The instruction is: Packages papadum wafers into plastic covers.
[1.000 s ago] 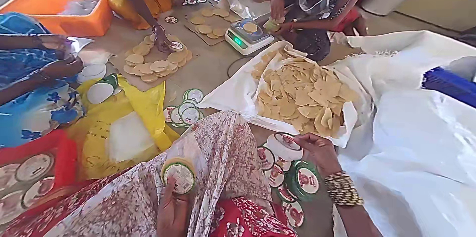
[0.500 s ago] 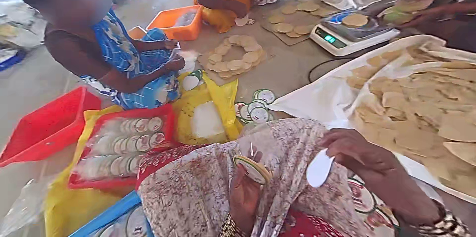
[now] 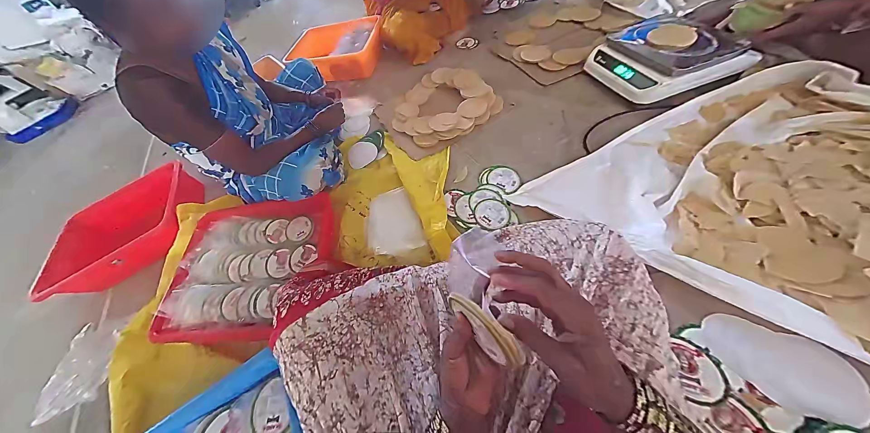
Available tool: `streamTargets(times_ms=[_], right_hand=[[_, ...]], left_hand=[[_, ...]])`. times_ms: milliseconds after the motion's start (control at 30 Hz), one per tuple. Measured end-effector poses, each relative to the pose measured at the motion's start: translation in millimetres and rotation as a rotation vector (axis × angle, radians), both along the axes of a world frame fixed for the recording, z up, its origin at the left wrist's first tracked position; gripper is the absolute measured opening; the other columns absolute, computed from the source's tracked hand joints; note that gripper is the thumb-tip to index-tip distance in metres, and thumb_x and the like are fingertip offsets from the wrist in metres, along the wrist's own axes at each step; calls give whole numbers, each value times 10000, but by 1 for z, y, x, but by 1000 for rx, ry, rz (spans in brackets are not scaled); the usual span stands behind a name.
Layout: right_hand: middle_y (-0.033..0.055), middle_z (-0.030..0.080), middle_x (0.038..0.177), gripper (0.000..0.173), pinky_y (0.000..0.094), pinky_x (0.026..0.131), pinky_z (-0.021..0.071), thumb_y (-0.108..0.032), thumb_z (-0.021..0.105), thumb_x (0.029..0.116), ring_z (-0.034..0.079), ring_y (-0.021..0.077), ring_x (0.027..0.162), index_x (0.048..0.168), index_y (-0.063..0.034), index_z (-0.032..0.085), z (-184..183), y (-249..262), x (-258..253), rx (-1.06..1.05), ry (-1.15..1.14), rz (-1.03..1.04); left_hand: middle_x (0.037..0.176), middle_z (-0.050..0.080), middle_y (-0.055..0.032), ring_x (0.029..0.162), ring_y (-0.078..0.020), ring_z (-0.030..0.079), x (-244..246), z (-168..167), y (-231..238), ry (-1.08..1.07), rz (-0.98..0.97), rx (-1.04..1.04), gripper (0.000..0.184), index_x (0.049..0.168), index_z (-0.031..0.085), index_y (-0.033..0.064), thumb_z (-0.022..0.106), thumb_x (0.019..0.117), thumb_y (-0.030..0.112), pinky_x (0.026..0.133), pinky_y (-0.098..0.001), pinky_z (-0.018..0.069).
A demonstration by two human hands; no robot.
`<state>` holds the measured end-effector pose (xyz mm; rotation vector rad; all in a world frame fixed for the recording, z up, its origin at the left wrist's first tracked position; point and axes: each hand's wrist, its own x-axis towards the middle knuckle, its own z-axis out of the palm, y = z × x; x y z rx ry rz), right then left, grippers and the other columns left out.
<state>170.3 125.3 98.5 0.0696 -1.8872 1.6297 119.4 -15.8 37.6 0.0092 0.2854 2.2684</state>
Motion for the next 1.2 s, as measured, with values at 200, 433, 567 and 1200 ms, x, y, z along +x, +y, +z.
streamTargets(times_ms=[200, 433, 567, 1200], right_hand=[[1, 725, 1066, 729, 288, 759, 619, -635, 728, 827, 715, 112, 924, 1250, -54, 606, -13, -12, 16, -260, -397, -60], [-76, 724, 802, 145, 157, 618, 561, -229, 765, 845, 664, -29, 695, 942, -126, 734, -13, -5, 17, -86, -363, -229], [-16, 704, 820, 253, 194, 614, 543, -341, 667, 901, 639, 10, 702, 938, -97, 720, -6, 24, 34, 334, -378, -428], [5, 680, 1343, 322, 312, 984, 574, -312, 844, 785, 660, 158, 1202, 1073, -179, 789, -46, 66, 31, -277, -312, 107]], left_hand=[[966, 751, -146, 865, -223, 754, -8, 5, 7, -130, 220, -388, 328, 1080, 683, 13, 836, 800, 90, 816, -384, 630], [1433, 607, -85, 1322, -157, 564, -12, 4, 5, 631, 210, -496, 475, 1345, 651, 53, 637, 995, 374, 1105, -338, 457], [1194, 740, -16, 1182, -131, 659, -31, 11, -5, 934, 427, -718, 435, 1123, 770, 118, 468, 1067, 426, 1054, -310, 509], [1468, 545, -218, 1170, -168, 672, -78, 79, -35, 1778, -39, -867, 808, 1582, 253, -59, 695, 936, 141, 986, -325, 543]])
